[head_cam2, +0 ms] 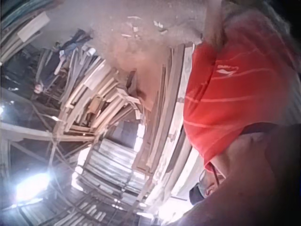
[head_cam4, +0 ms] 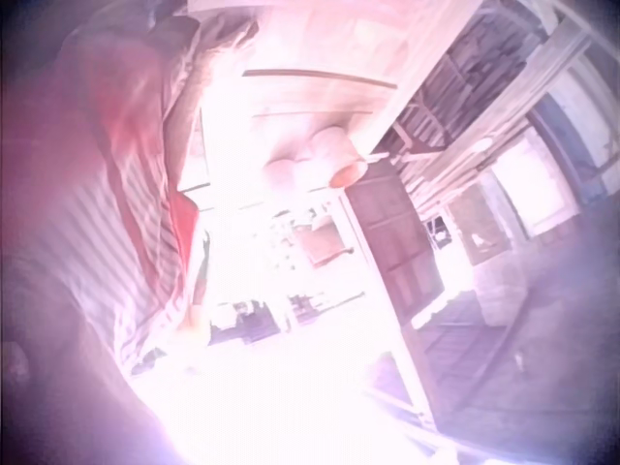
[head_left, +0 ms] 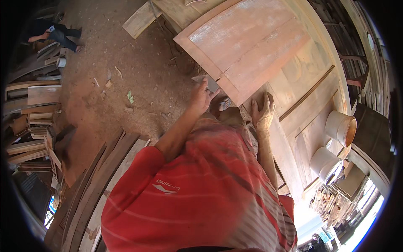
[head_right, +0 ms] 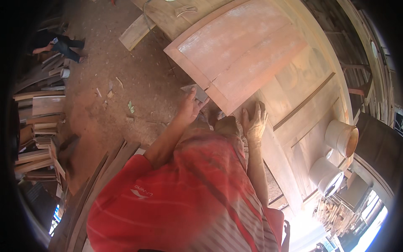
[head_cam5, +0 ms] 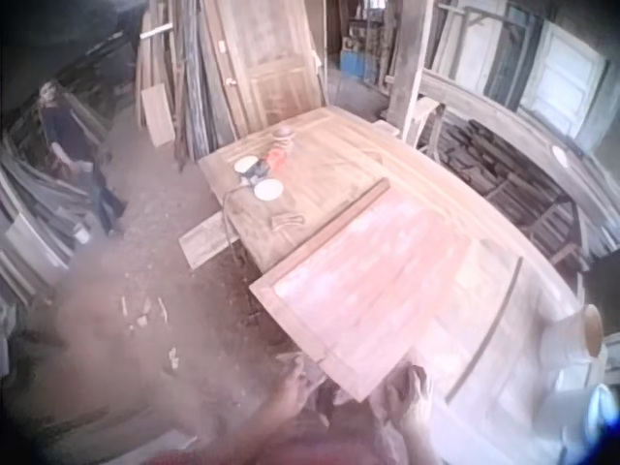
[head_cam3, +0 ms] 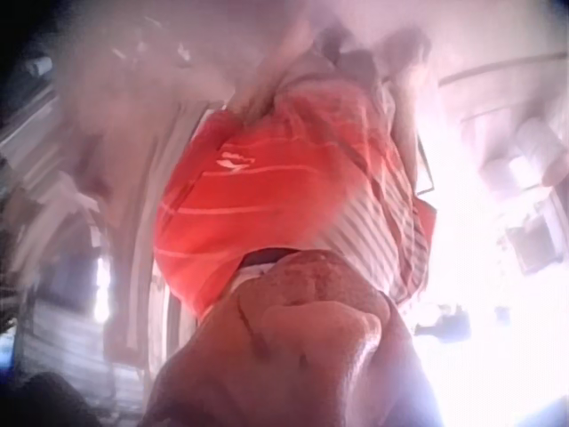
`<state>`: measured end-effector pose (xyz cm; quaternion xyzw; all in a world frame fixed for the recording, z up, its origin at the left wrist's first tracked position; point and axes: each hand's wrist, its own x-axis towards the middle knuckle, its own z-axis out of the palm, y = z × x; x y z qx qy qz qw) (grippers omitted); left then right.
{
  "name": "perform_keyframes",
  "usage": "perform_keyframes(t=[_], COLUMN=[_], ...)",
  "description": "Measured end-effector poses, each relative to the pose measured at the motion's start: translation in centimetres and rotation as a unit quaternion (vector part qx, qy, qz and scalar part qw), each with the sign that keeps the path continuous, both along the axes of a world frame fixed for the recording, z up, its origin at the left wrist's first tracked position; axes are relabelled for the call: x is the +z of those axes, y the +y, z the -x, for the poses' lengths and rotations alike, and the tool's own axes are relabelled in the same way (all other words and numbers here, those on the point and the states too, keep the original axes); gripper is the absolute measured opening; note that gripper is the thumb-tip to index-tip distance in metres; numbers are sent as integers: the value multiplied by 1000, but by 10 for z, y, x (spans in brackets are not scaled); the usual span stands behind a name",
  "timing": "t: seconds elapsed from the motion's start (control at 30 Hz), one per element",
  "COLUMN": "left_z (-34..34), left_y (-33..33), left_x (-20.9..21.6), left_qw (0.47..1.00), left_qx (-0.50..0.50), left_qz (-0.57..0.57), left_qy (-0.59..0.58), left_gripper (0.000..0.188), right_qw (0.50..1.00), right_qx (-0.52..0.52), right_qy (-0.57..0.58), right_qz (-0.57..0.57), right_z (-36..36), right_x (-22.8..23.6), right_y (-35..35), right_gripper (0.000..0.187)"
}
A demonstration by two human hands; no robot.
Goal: The person applies wood filler to a wooden door using a scraper, walks to retrieve a wooden panel, and sands the edge of the panel on the table with sandpaper.
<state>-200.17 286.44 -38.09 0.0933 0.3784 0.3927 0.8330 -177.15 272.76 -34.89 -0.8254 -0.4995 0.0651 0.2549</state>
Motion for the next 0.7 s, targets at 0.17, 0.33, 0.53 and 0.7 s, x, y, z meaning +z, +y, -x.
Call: perform_keyframes(t=[0.17, 0.33, 0.53, 0.7], left_z=[-5, -13, -27, -31], left_y=[-9, 0, 6, 5], left_x=[-10, -12, -2, -15], left_qw=[999, 998, 999, 992], left_qx=[6, -2, 19, 122], left_qz=[39, 18, -44, 32], left_qy=[31, 60, 17, 9], left_gripper=[47, 54, 62, 56], right_qw=[998, 997, 994, 993], right_qx=[-7, 26, 49, 70], right_qy=[-14, -9, 8, 12], right_qz=[-52, -70, -97, -93], right_z=[-3, -10, -18, -29], right_x=[-12, -6, -6, 2], right_y=[-3, -7, -8, 2], right_gripper=[56, 52, 50, 48])
